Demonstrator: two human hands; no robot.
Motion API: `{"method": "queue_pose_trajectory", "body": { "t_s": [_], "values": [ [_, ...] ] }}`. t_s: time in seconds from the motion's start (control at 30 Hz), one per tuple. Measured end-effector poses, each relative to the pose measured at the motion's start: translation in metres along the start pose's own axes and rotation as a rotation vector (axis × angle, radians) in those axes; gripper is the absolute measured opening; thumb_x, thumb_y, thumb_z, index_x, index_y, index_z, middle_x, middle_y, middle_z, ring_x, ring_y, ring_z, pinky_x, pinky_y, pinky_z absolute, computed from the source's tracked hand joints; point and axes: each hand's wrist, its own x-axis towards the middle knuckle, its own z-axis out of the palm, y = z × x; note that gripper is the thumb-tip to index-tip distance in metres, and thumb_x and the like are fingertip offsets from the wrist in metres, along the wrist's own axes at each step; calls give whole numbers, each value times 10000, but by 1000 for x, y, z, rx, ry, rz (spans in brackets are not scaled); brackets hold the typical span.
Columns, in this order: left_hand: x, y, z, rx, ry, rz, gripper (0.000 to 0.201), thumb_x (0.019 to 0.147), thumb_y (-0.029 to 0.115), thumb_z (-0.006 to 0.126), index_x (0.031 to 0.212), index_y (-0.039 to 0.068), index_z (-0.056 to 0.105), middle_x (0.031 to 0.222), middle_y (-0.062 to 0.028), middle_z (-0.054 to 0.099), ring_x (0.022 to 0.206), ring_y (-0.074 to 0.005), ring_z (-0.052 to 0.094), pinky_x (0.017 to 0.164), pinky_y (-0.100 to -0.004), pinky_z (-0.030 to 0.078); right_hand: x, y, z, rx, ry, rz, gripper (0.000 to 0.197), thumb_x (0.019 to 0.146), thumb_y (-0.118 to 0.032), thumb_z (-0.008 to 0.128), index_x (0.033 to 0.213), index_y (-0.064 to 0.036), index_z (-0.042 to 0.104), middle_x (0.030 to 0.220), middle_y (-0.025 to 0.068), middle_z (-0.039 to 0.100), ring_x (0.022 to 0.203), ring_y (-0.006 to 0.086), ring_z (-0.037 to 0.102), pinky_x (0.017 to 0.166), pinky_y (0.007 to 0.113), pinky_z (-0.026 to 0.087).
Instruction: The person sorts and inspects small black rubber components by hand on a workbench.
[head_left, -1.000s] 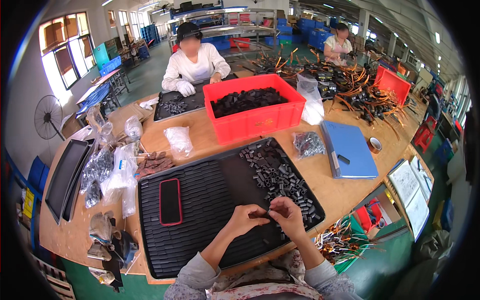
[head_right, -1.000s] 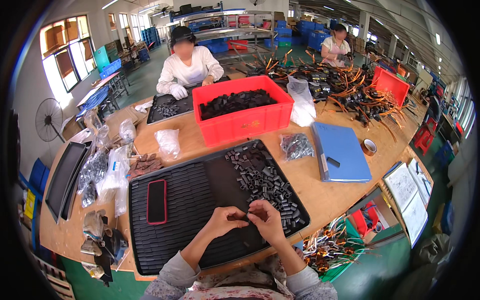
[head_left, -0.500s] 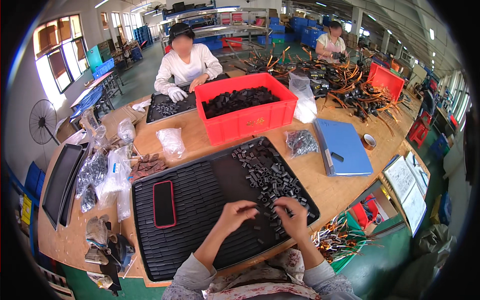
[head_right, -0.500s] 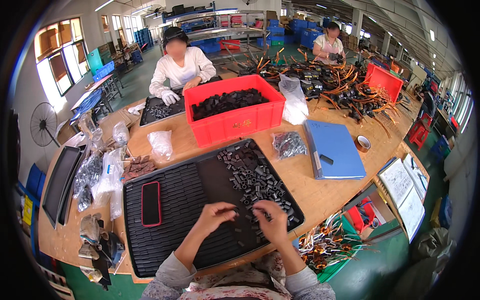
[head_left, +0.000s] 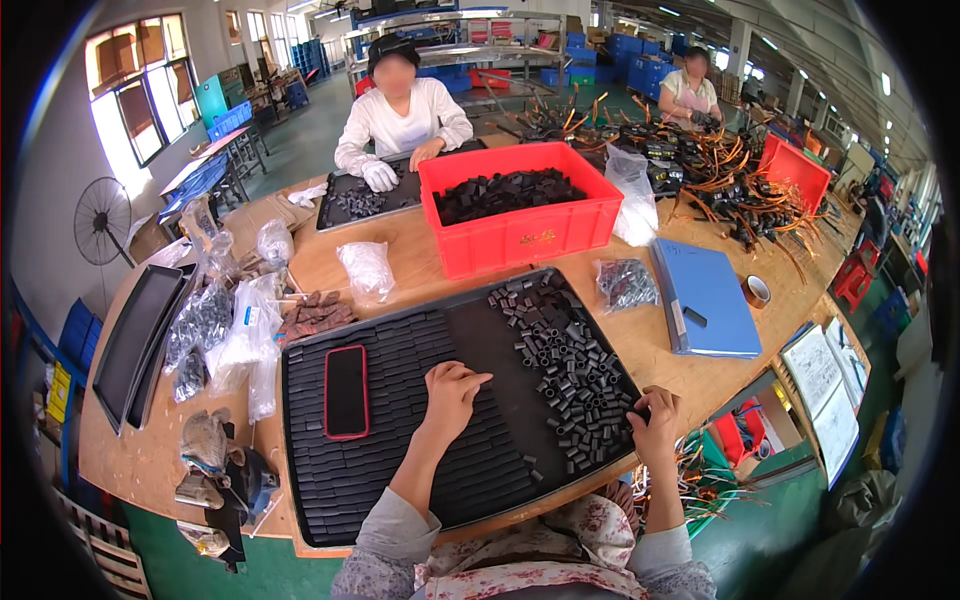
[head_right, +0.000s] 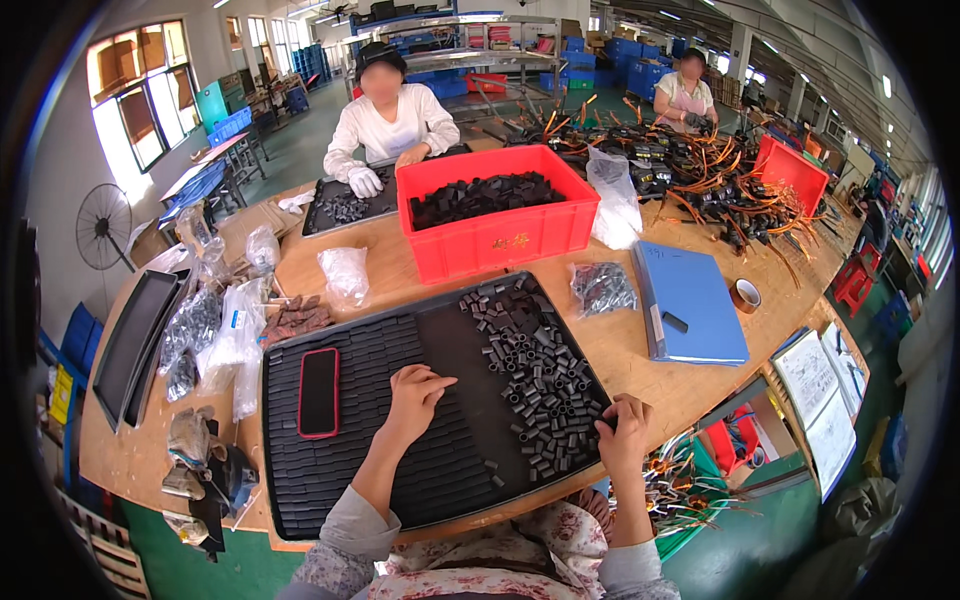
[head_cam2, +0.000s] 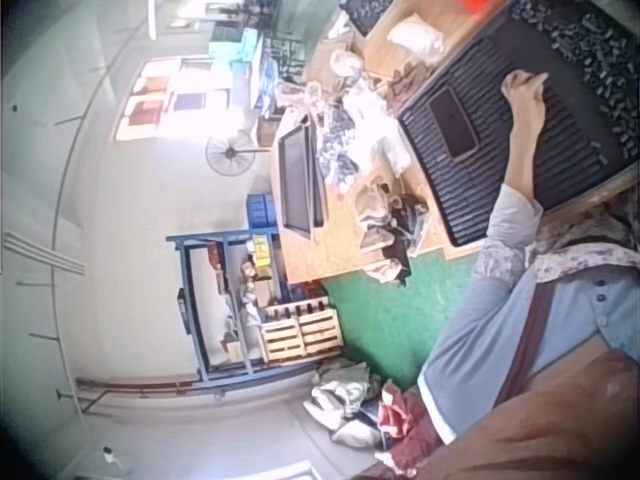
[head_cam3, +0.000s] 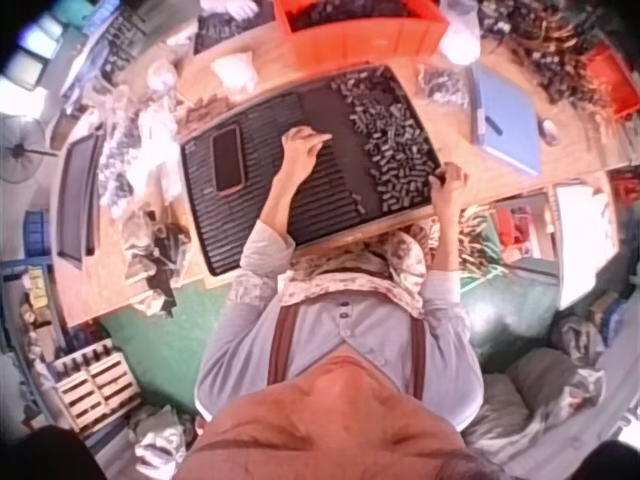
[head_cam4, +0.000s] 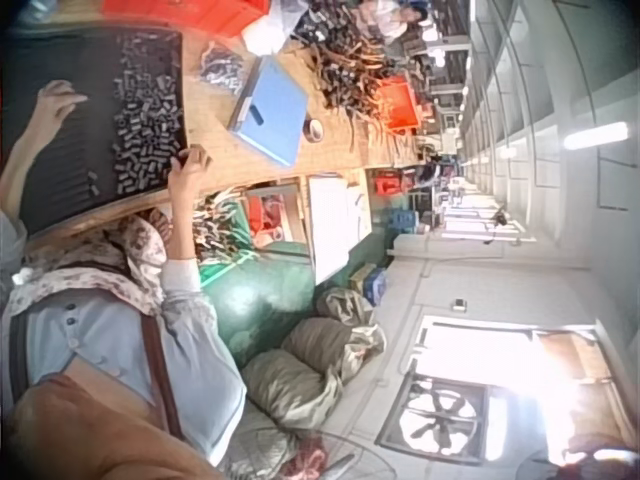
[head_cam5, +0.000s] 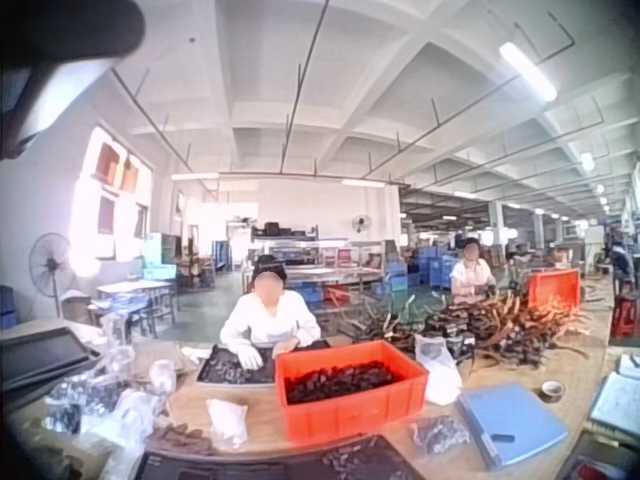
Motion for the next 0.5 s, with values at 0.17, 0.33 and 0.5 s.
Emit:
{"method": "queue_pose_trajectory", "body": {
  "t_s": [0.17, 0.33, 0.5],
  "values": [
    [8, 11, -4, 2, 10, 44, 171, 745, 8, 689, 818, 147, 756, 869, 15, 650, 1030, -234, 553, 972, -449, 348, -5, 4, 0, 235, 135, -41, 281, 647, 91, 713, 854, -27, 564, 891, 126, 640, 892, 337, 578, 808, 414, 457],
    [-4, 2, -9, -14, -66, -35, 149, 688, -13, 675, 733, 123, 716, 816, -16, 624, 919, -242, 591, 886, -400, 404, -12, -44, 13, 462, 48, 52, 148, 822, 54, 680, 903, -24, 584, 845, 70, 645, 779, 146, 646, 681, 268, 518],
    [3, 36, -12, -118, -23, 16, 133, 729, 14, 702, 842, 84, 714, 846, -51, 657, 862, -240, 616, 818, -380, 460, -22, -79, 35, 744, -145, 129, 278, 828, 73, 665, 1061, -34, 557, 932, 104, 677, 868, 167, 683, 733, 278, 539]
  ]
}}
